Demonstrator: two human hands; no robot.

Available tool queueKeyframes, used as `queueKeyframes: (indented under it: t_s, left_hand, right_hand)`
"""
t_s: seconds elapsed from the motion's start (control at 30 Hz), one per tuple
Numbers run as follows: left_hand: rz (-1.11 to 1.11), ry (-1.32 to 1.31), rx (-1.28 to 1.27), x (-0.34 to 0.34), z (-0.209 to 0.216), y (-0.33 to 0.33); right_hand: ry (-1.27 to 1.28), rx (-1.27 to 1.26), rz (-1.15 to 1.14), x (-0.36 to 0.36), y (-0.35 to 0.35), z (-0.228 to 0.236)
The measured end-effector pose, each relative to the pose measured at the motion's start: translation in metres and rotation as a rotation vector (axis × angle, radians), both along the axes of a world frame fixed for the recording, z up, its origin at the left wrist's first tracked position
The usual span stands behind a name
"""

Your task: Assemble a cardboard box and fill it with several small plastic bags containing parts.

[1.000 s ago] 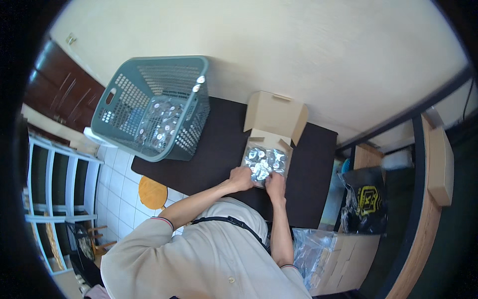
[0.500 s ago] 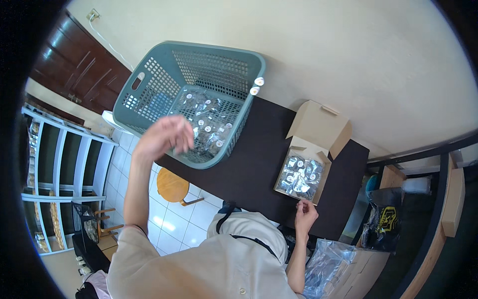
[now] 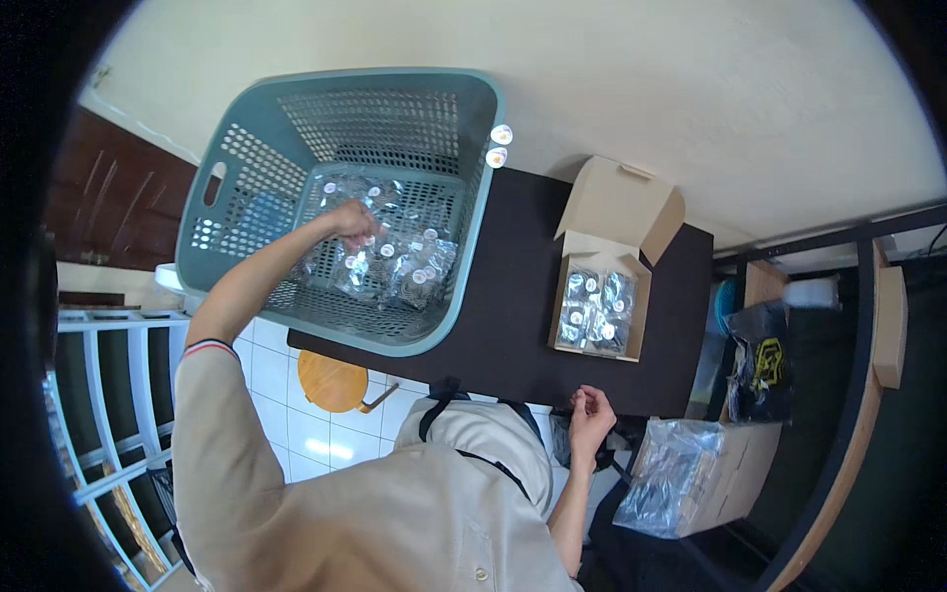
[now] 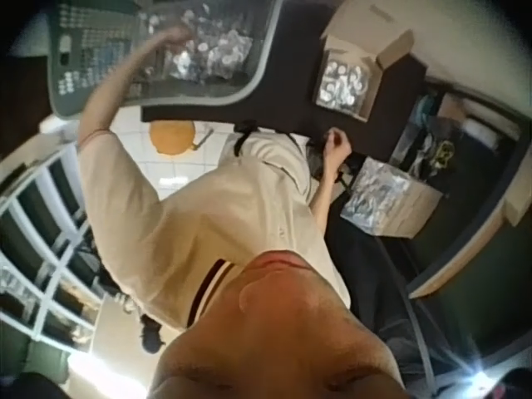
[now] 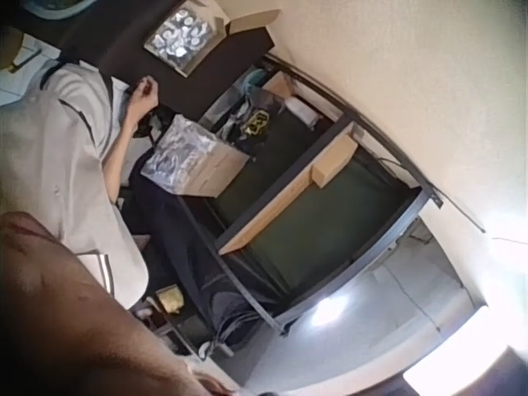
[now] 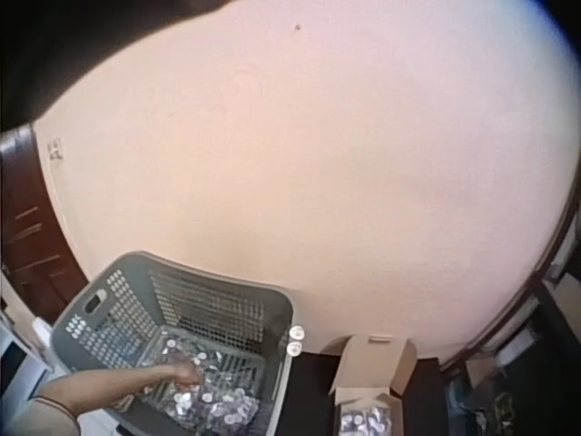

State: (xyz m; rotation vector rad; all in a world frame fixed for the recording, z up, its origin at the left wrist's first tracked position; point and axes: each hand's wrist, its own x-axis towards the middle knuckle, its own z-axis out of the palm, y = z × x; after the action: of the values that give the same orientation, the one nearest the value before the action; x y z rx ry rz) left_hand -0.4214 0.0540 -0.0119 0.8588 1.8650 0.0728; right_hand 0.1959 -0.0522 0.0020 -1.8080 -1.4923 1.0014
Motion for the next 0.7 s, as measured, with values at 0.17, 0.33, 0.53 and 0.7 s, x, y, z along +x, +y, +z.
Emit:
queueKeyframes:
  t_s: [0.17,0.33,0.53,0.7]
  left_hand:
    - [-0.111,0.216,-0.069,0.023,-0.07,-0.002]
    - [-0.066,-0.009,-0.014,0.012,-0.077,0.001]
    - [-0.017,0.015,-0.045,-0.013,-0.045,0.002]
    - [-0.581,0.486,0.46,0.015,0.029,-0.034]
  right_hand:
    - [0.015,-0.052,-0.21,-0.005,-0.051,-0.008]
    - [-0.074,-0.123,-0.233,-0.017,-0.078,-0.012]
    - [-0.01,-0.062,-0.209,-0.029,-0.064,-0.014]
    - [-0.009,-0.074,-0.15,-0.045,-0.038,0.001]
